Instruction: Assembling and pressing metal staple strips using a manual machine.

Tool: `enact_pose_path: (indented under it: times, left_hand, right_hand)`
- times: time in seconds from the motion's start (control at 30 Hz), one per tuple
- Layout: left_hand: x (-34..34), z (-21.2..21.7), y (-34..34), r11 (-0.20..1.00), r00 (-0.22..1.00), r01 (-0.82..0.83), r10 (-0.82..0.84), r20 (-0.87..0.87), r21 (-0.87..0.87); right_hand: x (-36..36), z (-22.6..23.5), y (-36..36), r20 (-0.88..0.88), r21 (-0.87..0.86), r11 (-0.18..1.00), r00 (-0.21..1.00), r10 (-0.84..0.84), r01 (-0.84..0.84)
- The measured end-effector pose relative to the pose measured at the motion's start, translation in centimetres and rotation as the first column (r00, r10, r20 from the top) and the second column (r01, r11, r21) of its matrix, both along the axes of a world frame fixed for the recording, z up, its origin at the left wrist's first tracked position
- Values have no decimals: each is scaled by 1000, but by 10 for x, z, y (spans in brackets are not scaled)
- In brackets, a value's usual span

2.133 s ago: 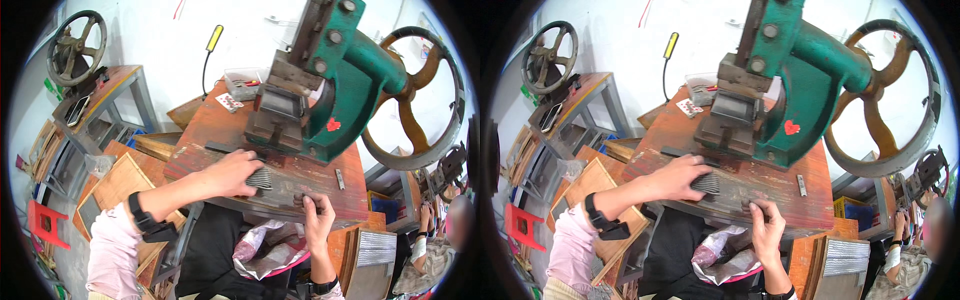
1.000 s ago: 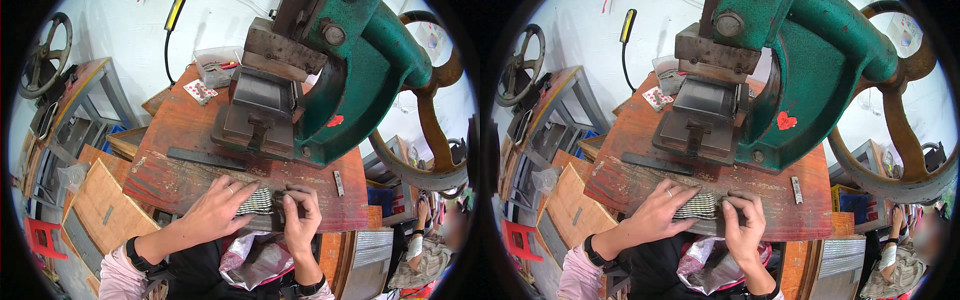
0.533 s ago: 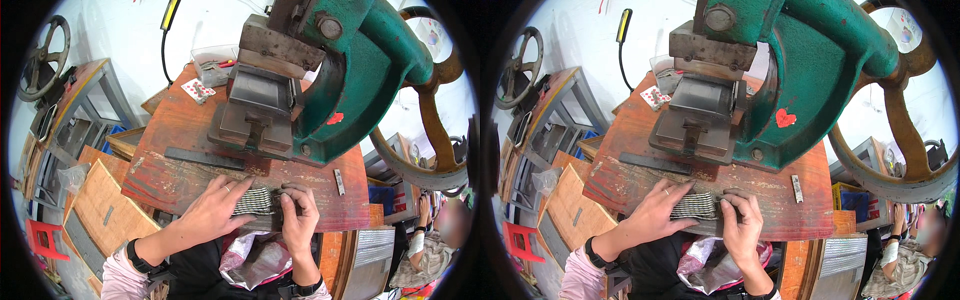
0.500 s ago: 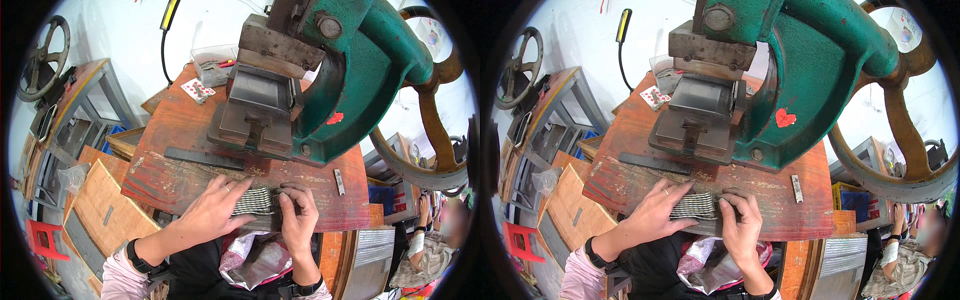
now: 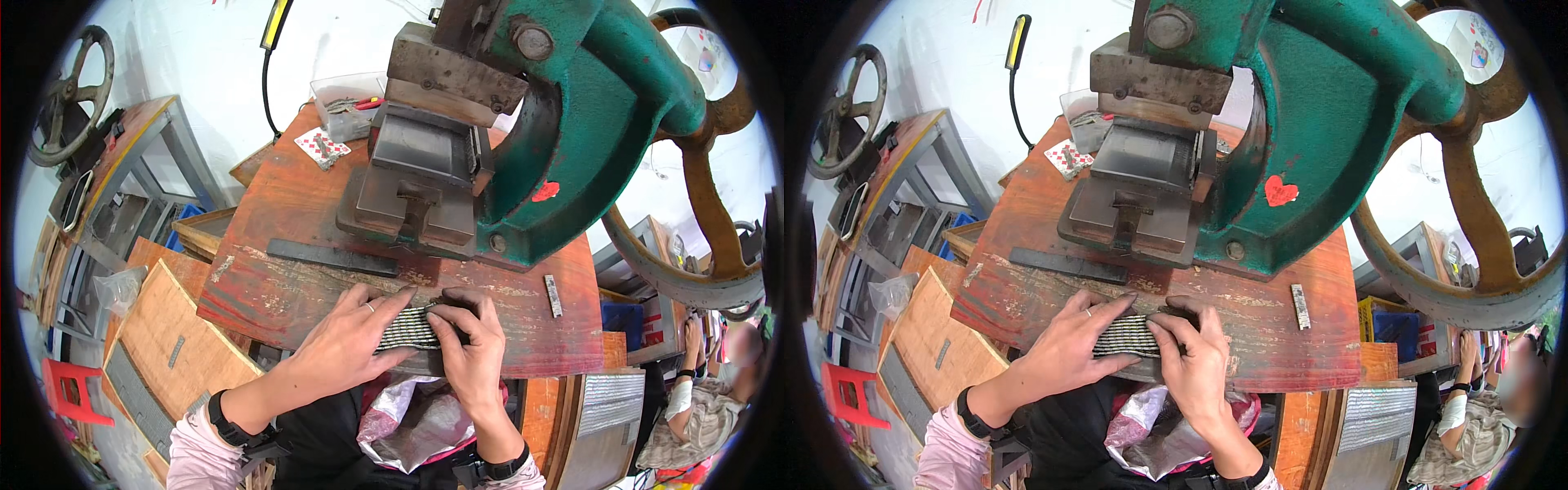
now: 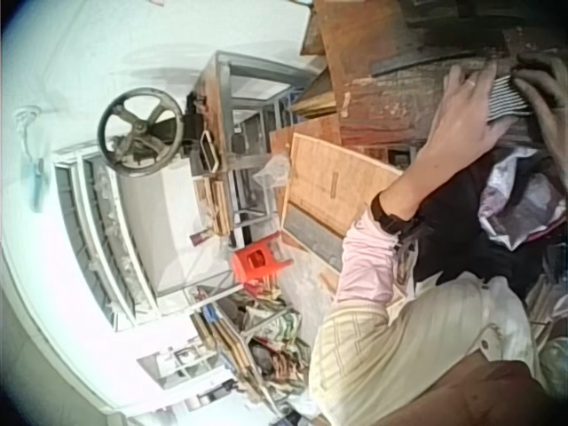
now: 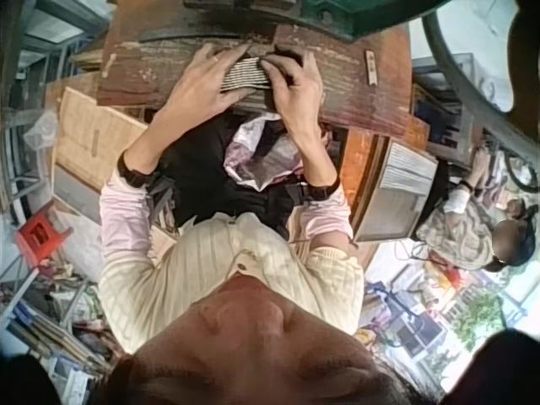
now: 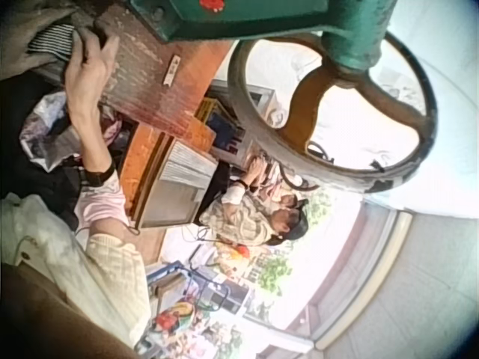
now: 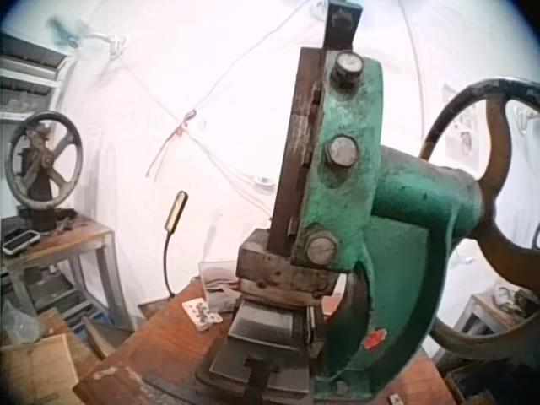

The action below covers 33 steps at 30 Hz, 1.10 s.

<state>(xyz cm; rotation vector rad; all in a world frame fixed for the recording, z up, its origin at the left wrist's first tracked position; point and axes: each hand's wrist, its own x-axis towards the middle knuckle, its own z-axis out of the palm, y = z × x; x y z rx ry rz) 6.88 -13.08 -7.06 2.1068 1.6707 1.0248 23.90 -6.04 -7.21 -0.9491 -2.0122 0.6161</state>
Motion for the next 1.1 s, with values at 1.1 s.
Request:
enact_pose_path:
  times: [1.1]
  left_hand:
    - [0,-5,0,999,1000,-19,19,-10,27]
  right_hand:
    - [13,0,-1,111,106,992,992,60,-72]
